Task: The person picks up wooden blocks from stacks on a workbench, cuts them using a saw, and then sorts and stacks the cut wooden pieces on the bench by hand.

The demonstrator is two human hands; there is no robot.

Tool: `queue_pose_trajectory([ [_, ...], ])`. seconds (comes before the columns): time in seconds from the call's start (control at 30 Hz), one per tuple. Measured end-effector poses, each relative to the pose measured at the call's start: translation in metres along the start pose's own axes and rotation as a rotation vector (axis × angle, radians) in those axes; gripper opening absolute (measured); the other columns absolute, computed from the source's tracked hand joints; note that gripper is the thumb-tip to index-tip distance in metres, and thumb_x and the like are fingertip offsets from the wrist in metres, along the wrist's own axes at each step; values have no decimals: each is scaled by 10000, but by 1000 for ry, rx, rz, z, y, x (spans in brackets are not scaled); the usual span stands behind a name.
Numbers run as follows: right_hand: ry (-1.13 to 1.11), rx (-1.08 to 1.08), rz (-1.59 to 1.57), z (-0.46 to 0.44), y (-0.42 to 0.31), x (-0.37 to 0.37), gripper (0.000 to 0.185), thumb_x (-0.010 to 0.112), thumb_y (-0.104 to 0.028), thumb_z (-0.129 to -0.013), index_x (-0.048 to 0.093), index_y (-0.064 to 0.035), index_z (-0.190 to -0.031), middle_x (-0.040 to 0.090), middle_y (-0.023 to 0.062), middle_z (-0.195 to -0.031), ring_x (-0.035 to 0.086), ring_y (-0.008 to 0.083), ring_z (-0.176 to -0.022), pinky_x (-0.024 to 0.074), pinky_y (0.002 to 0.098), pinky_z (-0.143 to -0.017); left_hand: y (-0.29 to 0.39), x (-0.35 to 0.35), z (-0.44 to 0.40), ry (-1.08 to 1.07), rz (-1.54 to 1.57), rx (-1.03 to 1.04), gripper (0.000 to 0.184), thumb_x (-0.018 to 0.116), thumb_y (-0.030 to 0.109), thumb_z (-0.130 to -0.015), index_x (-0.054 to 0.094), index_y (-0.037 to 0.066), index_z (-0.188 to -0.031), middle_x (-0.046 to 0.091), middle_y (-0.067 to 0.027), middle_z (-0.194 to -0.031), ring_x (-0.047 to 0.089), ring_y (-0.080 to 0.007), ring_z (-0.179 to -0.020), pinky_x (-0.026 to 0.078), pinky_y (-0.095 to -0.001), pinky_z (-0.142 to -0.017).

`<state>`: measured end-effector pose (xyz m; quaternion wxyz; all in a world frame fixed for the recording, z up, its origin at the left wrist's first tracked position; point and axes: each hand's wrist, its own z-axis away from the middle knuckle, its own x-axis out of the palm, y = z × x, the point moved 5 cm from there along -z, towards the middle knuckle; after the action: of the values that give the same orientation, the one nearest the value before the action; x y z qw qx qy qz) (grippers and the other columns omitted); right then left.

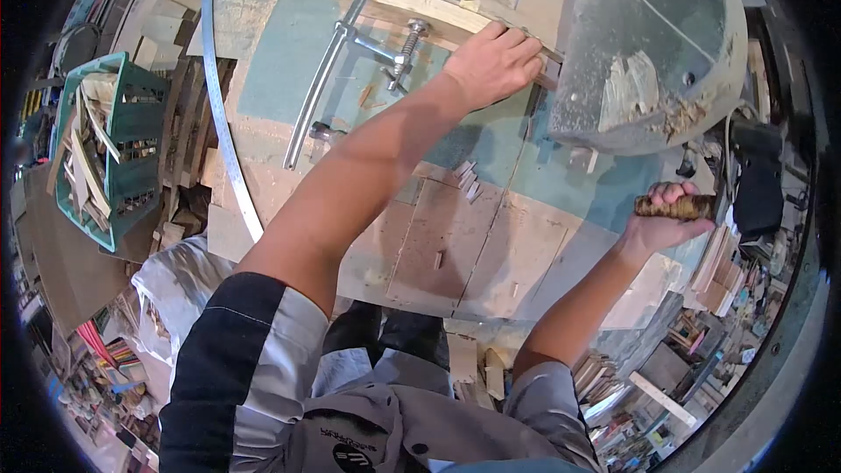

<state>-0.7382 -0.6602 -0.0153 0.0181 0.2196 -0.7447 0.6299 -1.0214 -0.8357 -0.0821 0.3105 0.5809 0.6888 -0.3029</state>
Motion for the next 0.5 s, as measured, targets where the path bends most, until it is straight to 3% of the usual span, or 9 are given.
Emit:
queue_pose_trajectory([
  [0.17,57,-44,47,28,-14,-5,805,252,-787,-963,588,-57,-1012,502,25,-662,427,149,-539,373,279,-527,0,0,0,-34,-5,3,94,590,205,-858,663,149,-877,581,12,-975,580,-170,-966,446,-347,-853],
  [0.5,14,-88,38,72,-27,-36,799,365,-824,-905,608,-73,-1030,523,18,-643,438,150,-490,385,290,-511,-1,-1,1,-6,4,-7,91,585,213,-865,656,156,-871,571,14,-953,583,-168,-964,449,-341,-845],
])
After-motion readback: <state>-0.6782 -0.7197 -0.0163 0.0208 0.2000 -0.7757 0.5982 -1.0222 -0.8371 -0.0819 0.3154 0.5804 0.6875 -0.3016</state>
